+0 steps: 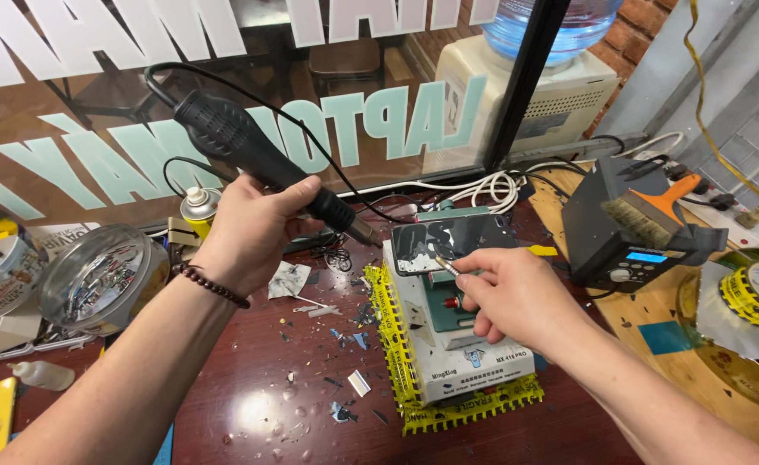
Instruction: The person uses a hot air gun and tweezers to heat and remove components from a small circuit board. They then use tweezers to handle a small metal piece and continue applying heat to the board with the hot air gun.
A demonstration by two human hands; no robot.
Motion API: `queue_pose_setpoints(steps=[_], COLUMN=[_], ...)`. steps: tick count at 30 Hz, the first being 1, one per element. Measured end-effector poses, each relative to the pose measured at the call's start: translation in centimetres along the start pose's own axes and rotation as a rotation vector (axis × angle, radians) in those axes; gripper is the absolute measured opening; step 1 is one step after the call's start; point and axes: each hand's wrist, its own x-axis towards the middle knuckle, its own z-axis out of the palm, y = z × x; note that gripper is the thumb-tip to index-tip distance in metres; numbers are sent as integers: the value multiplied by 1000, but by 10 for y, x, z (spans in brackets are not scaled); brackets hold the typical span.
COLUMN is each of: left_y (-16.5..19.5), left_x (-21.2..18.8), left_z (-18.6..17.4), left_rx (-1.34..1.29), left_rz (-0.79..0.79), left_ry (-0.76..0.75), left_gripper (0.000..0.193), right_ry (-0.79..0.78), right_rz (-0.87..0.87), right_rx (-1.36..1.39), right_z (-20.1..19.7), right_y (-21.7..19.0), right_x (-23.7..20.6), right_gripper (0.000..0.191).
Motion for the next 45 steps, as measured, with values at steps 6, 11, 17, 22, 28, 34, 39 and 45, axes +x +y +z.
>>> queue_pose_setpoints(steps=[6,11,17,22,28,34,39,45], left_y=[-12,-15,-20,-23,-23,-20,-22,-24], left_x=[4,7,8,10,10,15,18,18], left_z=[13,24,32,38,40,32,33,35], left_rx=[-22,-4,52,49,108,110,106,86], left_rz=[-41,-32,-50,-29,-12,-10,-18,-12], left_ry=[-28,-47,-10,-42,-14,3,-3,-11], left_gripper=[21,22,24,28,28,25,26,27], right_ry=[-5,59,83,87,128,24,-59,31], right_rz=[-53,-176,-197,-270,-320,-202,-89,-191], right_rx=[-80,-212,-246,-302,-289,-98,122,-176], right_z=[0,-1,7,-2,2,5,3,0], right_y=[22,30,27,26,35,42,40,41], right_x=[4,11,14,20,25,30,32,22], right_gripper=[20,19,17,18,18,18,18,16])
